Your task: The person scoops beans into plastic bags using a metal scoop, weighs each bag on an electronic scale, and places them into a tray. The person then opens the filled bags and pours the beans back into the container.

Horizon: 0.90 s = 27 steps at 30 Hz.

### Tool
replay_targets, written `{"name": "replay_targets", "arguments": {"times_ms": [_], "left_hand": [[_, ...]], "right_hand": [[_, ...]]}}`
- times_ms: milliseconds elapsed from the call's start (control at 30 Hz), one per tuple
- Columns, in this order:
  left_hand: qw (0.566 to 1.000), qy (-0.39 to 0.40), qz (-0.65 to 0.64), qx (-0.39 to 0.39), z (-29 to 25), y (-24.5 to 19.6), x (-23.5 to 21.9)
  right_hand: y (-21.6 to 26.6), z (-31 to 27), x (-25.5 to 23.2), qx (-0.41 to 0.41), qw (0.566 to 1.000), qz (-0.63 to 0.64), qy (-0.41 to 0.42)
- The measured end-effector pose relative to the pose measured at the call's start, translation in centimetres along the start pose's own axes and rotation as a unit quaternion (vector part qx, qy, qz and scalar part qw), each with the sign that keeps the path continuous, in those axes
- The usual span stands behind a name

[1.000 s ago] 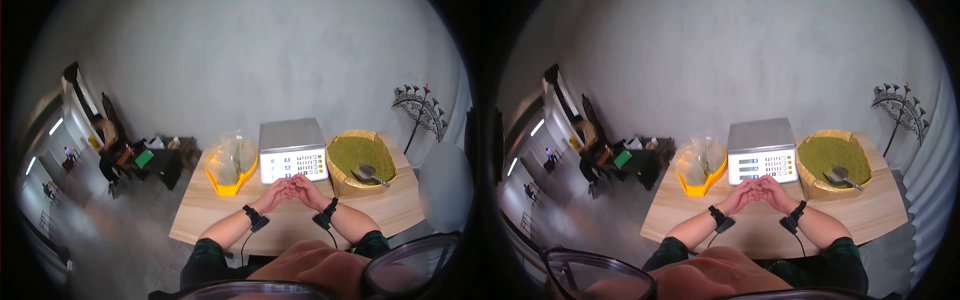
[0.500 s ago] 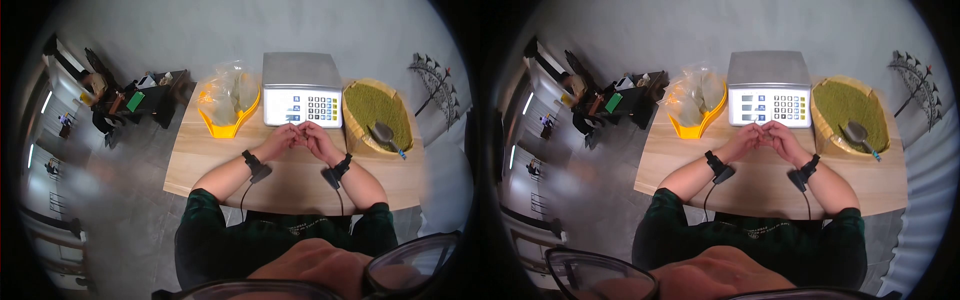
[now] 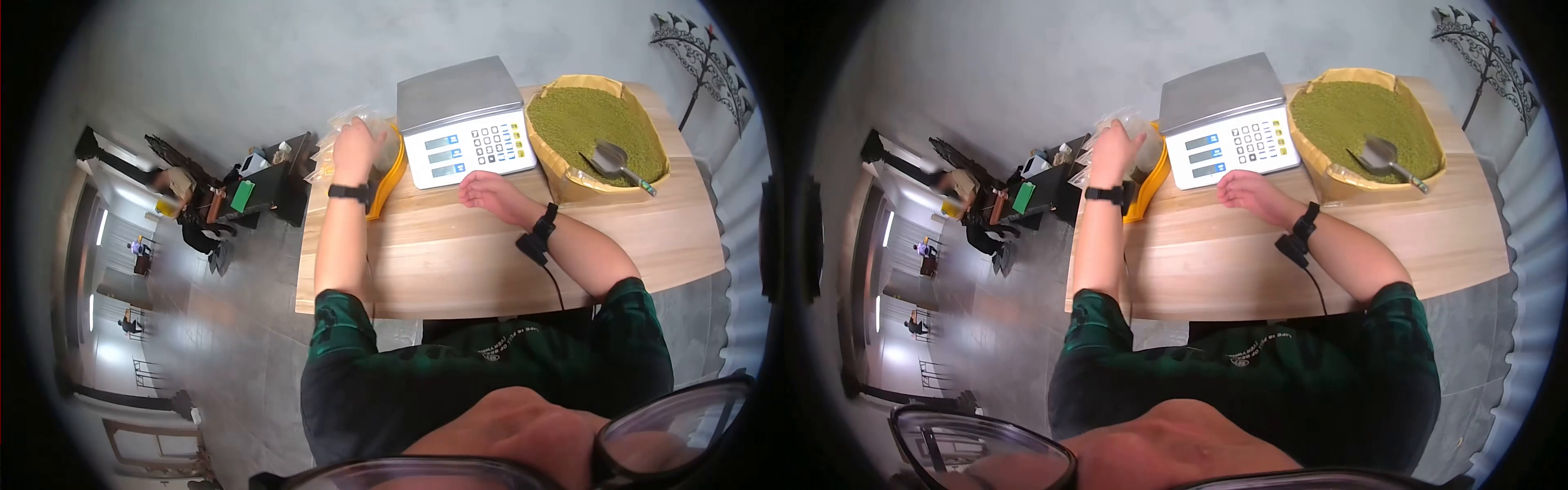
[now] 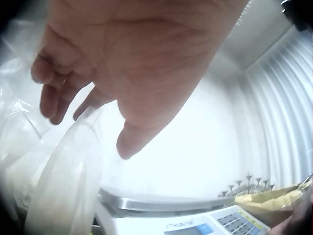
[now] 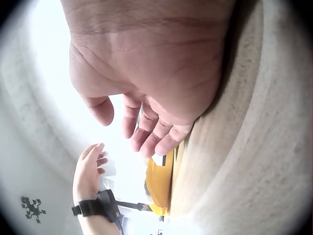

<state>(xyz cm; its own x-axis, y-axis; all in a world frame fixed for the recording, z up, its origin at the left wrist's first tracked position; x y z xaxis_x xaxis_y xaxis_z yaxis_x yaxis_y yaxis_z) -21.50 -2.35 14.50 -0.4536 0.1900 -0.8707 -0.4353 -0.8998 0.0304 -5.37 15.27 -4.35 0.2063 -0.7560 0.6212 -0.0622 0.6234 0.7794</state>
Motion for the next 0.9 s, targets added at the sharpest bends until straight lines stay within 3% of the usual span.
{"name": "replay_targets", "arguments": {"times_ms": [67,267,400,467,500,567,600,633,667,700,767,800,867,900], "left_hand": [[0.989,0.145,0.018,-0.008,1.1,0.4,2.4],[0.992,0.119,0.034,-0.012,3.2,2.0,4.1],[0.996,0.059,0.06,-0.04,2.8,0.0,-0.4],[0.997,-0.015,0.071,-0.001,2.7,-1.4,-3.6],[0.997,-0.016,0.072,-0.001,3.1,-1.5,-4.4],[0.986,0.038,-0.158,0.024,4.1,-1.6,-5.2],[0.986,0.038,-0.158,0.024,3.9,-2.1,-5.7],[0.944,0.07,-0.323,0.016,3.4,-3.0,-5.8],[0.872,0.1,-0.479,0.007,2.8,-4.0,-5.7],[0.871,0.1,-0.48,0.006,2.0,-5.1,-5.8],[0.778,0.136,-0.613,-0.01,-0.1,-7.6,-5.3],[0.778,0.135,-0.614,-0.01,-1.0,-8.2,-4.9],[0.689,0.217,-0.692,-0.007,-2.7,-10.1,-3.4],[0.687,0.217,-0.694,-0.005,-3.3,-10.7,-3.4]], "right_hand": [[-0.2,0.0,0.0,0.011,1.0,-0.002,0.011],[-0.4,0.2,-0.1,0.002,1.0,0.003,0.028],[-0.6,0.3,-0.1,0.003,1.0,0.007,0.031],[-0.4,0.2,0.1,0.007,0.999,0.006,0.034],[-0.4,0.2,0.2,0.007,0.999,0.007,0.034],[0.1,-0.1,1.0,-0.01,1.0,-0.005,0.015],[0.3,-0.3,1.7,-0.01,1.0,-0.004,0.015],[0.8,-0.6,2.6,-0.021,0.999,0.024,0.021],[1.4,-0.9,3.5,-0.031,0.998,0.052,0.028],[1.8,-1.0,4.4,-0.03,0.998,0.051,0.027],[2.5,-1.4,5.6,0.01,0.981,0.192,-0.007],[3.0,-1.7,5.9,0.01,0.981,0.191,-0.007],[5.2,-2.2,6.7,-0.06,0.963,0.262,0.032],[5.9,-2.4,7.1,-0.061,0.963,0.26,0.031]]}}
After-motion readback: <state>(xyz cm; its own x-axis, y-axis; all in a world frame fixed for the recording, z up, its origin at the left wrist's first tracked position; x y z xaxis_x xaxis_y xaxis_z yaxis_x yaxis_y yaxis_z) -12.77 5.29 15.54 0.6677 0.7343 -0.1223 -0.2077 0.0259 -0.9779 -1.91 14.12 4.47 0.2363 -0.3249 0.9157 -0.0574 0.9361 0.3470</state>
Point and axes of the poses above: each hand's wrist, its own z-axis towards the middle knuckle, its own x-axis out of the palm, y = z × x, the point moved 6 cm from there along z, towards the middle knuckle, and after that the axes turned 1 degree about z, right-handed, at the moved point
